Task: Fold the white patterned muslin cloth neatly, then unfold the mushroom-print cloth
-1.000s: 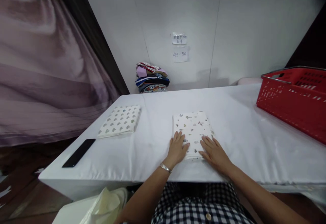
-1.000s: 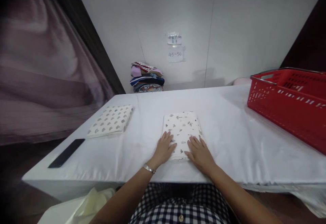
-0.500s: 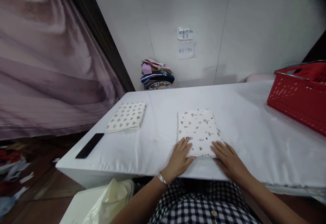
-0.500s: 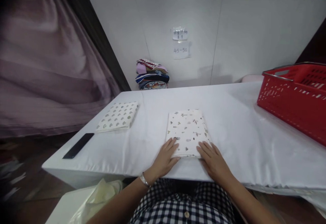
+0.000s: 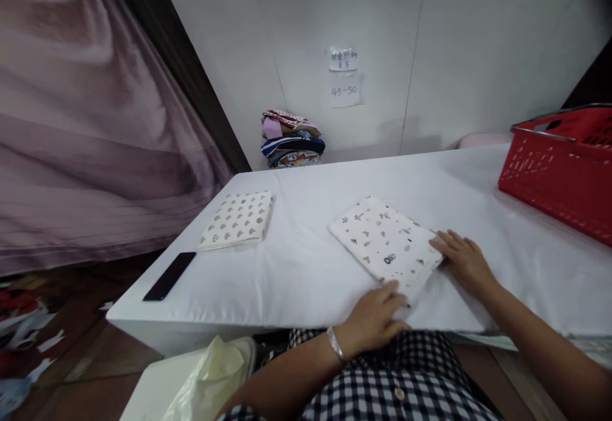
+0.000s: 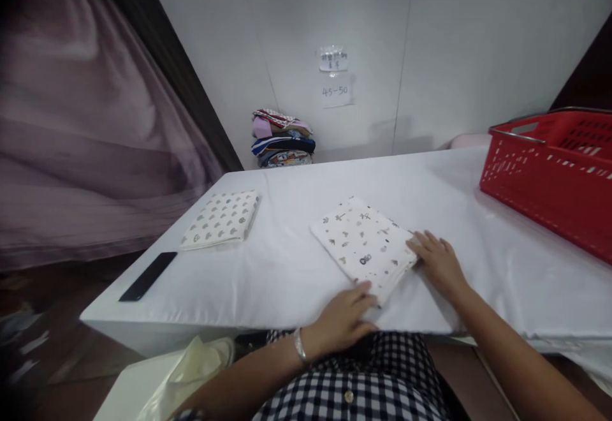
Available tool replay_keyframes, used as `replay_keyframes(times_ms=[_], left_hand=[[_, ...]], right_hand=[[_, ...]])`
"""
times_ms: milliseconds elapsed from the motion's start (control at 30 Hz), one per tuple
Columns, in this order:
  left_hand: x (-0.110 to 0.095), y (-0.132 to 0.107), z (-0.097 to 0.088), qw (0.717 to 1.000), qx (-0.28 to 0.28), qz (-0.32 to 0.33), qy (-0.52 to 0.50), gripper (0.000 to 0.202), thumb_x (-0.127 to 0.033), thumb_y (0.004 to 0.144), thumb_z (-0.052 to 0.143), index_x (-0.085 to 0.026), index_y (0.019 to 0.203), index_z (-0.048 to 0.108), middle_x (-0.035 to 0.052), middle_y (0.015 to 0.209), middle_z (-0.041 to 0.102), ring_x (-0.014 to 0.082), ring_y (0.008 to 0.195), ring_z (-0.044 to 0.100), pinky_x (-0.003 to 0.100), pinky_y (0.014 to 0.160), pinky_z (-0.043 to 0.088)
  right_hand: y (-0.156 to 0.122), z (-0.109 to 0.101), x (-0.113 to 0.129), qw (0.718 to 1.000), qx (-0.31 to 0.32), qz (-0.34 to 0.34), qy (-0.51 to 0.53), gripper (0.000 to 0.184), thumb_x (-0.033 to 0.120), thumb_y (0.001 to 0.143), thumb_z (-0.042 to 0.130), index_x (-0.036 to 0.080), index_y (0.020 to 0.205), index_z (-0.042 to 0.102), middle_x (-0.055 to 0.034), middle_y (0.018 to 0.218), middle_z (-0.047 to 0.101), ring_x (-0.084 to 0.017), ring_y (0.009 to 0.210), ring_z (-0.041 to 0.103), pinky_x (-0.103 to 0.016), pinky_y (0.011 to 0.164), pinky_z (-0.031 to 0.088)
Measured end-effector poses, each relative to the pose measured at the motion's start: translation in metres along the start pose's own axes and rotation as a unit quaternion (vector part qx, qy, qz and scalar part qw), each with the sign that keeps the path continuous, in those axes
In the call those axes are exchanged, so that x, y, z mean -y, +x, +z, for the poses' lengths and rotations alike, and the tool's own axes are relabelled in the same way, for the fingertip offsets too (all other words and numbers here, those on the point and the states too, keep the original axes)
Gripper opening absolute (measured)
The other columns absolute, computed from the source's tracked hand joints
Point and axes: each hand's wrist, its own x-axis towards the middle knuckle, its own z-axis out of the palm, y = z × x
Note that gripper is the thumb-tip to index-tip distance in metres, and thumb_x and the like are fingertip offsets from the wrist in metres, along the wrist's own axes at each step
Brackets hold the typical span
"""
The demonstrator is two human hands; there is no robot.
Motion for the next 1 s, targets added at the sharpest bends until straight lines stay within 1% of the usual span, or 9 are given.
replay_keyframes(times_ms=[67, 133, 333, 400, 500, 667, 800, 900, 1000], left_hand=[[-0.010, 0.012, 0.002, 0.998, 0.012, 0.056, -0.027, 0.044, -0.045, 0.087, 0.046, -0.023, 0.125, 0.049, 0.0081, 0.139, 0.043, 0.0213, 0.116, 0.051, 0.035, 0.093, 0.045], [-0.004, 0.022, -0.005, 0.999, -0.023, 0.037, -0.032, 0.038, -0.040, 0.090, 0.041, -0.023, 0.121, 0.052, 0.0063, 0.133, 0.050, 0.0194, 0.116, 0.051, 0.035, 0.096, 0.044], [0.082, 0.056, -0.053, 0.961, -0.183, -0.199, 0.056, 0.036, -0.034, 0.089, 0.044, -0.019, 0.121, 0.053, 0.0085, 0.137, 0.045, 0.0209, 0.127, 0.038, 0.038, 0.107, 0.030], [0.111, 0.068, -0.065, 0.942, -0.179, -0.276, 0.067, 0.043, -0.034, 0.086, 0.048, -0.016, 0.125, 0.048, 0.0113, 0.139, 0.042, 0.0229, 0.128, 0.036, 0.038, 0.106, 0.030], [0.131, 0.076, -0.070, 0.927, -0.139, -0.346, 0.039, 0.042, -0.035, 0.087, 0.047, -0.014, 0.123, 0.050, 0.0116, 0.124, 0.055, 0.0221, 0.116, 0.048, 0.034, 0.100, 0.036], [0.101, 0.041, -0.056, 0.918, -0.154, -0.366, 0.003, 0.033, -0.038, 0.084, 0.049, -0.016, 0.108, 0.057, 0.0076, 0.102, 0.064, 0.0201, 0.095, 0.058, 0.030, 0.083, 0.043], [0.065, 0.000, -0.046, 0.925, -0.059, -0.355, -0.121, 0.034, -0.050, 0.081, 0.050, -0.022, 0.098, 0.059, -0.0005, 0.077, 0.065, 0.0164, 0.069, 0.060, 0.026, 0.061, 0.044], [0.063, 0.000, -0.052, 0.918, -0.106, -0.364, -0.115, 0.032, -0.048, 0.084, 0.047, -0.022, 0.100, 0.059, -0.0005, 0.079, 0.065, 0.0155, 0.071, 0.060, 0.026, 0.064, 0.044], [0.080, 0.027, -0.062, 0.914, -0.174, -0.361, -0.062, 0.032, -0.041, 0.085, 0.048, -0.021, 0.108, 0.057, 0.0024, 0.096, 0.064, 0.0150, 0.078, 0.059, 0.028, 0.074, 0.046]], right_hand=[[0.009, -0.006, -0.008, 0.999, -0.018, 0.036, -0.008, 0.046, 0.013, 0.080, 0.037, 0.020, 0.122, 0.056, -0.0104, 0.136, 0.046, -0.029, 0.132, 0.031, -0.053, 0.100, 0.032], [0.010, -0.010, 0.001, 0.999, -0.025, 0.020, 0.031, 0.046, 0.015, 0.081, 0.037, 0.017, 0.124, 0.054, -0.0114, 0.136, 0.047, -0.027, 0.132, 0.032, -0.049, 0.101, 0.033], [-0.024, -0.017, 0.079, 0.992, 0.034, -0.005, 0.123, 0.047, 0.041, 0.088, 0.041, 0.024, 0.132, 0.047, -0.0072, 0.138, 0.044, -0.026, 0.131, 0.034, -0.050, 0.105, 0.030], [-0.031, -0.018, 0.097, 0.992, 0.054, -0.014, 0.114, 0.047, 0.044, 0.088, 0.042, 0.025, 0.130, 0.049, -0.0064, 0.140, 0.042, -0.027, 0.132, 0.031, -0.052, 0.106, 0.026], [-0.030, -0.017, 0.099, 0.994, 0.065, -0.027, 0.089, 0.041, 0.042, 0.089, 0.040, 0.028, 0.125, 0.054, -0.0042, 0.138, 0.045, -0.027, 0.131, 0.032, -0.053, 0.106, 0.022], [-0.020, -0.018, 0.037, 0.996, 0.083, -0.006, 0.024, 0.036, 0.037, 0.087, 0.038, 0.034, 0.115, 0.060, -0.0010, 0.134, 0.049, -0.028, 0.128, 0.037, -0.057, 0.101, 0.024], [-0.006, -0.024, -0.004, 0.995, 0.087, 0.046, -0.025, 0.034, 0.028, 0.082, 0.040, 0.031, 0.104, 0.066, -0.0041, 0.130, 0.053, -0.032, 0.126, 0.039, -0.060, 0.097, 0.025], [0.018, -0.025, 0.006, 0.997, 0.071, 0.040, -0.001, 0.036, 0.028, 0.084, 0.039, 0.028, 0.110, 0.064, -0.0053, 0.129, 0.054, -0.030, 0.126, 0.040, -0.054, 0.099, 0.027], [0.052, -0.018, 0.031, 0.997, 0.059, 0.035, 0.047, 0.038, 0.032, 0.087, 0.037, 0.023, 0.117, 0.060, -0.0058, 0.126, 0.057, -0.026, 0.122, 0.045, -0.045, 0.099, 0.033]])
